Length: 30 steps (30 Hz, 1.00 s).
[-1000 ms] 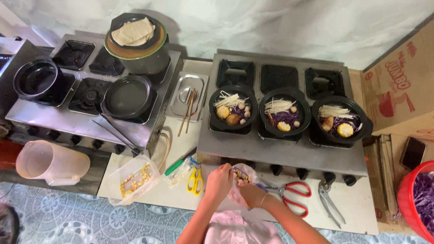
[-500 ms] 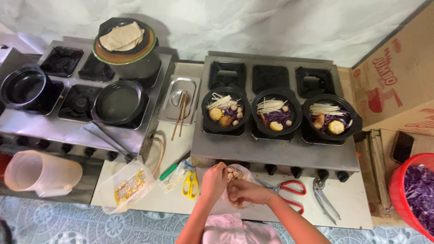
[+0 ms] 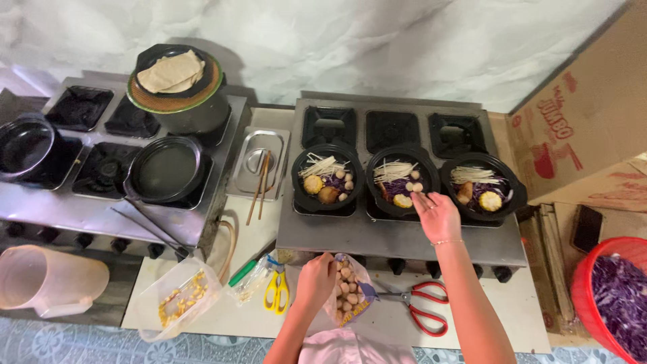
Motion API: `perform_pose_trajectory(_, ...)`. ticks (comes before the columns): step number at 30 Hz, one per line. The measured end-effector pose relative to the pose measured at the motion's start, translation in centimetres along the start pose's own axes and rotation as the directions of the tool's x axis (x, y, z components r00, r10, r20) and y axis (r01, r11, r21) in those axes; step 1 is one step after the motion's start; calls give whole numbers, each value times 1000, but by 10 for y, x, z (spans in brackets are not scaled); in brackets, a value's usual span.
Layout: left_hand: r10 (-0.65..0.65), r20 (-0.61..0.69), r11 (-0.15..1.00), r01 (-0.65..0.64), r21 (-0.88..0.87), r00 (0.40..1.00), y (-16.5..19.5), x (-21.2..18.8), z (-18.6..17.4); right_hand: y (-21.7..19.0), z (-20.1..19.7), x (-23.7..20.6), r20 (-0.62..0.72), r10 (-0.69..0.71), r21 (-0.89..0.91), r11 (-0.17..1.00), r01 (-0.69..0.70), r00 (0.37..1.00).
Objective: The person adds ingredients by hand into three black clay pots on a gas stove, taking mushrooms and ball-shaped items from a plastic bag and placing sausage slices from a metal tray into the pots. They then carry a plastic pitcher to a large stockpot, scoop broth, and pour it into the pots.
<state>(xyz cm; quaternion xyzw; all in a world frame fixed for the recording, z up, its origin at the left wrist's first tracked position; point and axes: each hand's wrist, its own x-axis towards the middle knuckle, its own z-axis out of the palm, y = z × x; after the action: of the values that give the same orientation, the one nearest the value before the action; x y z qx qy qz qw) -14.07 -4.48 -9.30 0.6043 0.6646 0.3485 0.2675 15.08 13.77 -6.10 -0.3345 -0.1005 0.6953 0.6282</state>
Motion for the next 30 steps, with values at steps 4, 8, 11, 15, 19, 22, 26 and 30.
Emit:
perform_pose_trajectory(4, 16, -31, 999, -14, 42, 999, -9, 5, 4, 27, 16, -38, 9, -23, -171, 985, 24, 1000)
perform_pose_trajectory(8, 0, -61, 993, 7, 121, 998, -20, 6, 8, 84, 17, -111, 281, 392, -682, 724, -105, 876)
perform_pose_trajectory(11, -25, -24, 985, 29, 170, 999, -21, 3, 10, 132, 13, -138, 239, 586, -971, 152, 185, 775)
perform_pose_trajectory(15, 17, -6, 992, -16, 127, 1000, -11, -7, 5, 176, 2, -137, 293, 430, -681, -533, 502, 854)
perform_pose_trajectory(19, -22, 102, 974, -1, 225, 995, -6, -19, -5, 205, -3, -135, 215, 539, -447, -687, 573, 814)
perform_pose_trajectory(22, -65, 168, 952, 11, 306, 984, -10, -23, -8, 210, -2, -136, 606, 392, -310, -685, 660, 692)
perform_pose_trajectory(26, -130, 162, 964, 87, 251, 978, -20, -25, -6, 205, -1, -138, 275, 574, -473, -617, 628, 771)
perform_pose_trajectory(30, -84, 111, 990, 70, 121, 990, -26, -24, 2, 199, 0, -144, 476, 621, -358, -510, 782, 623)
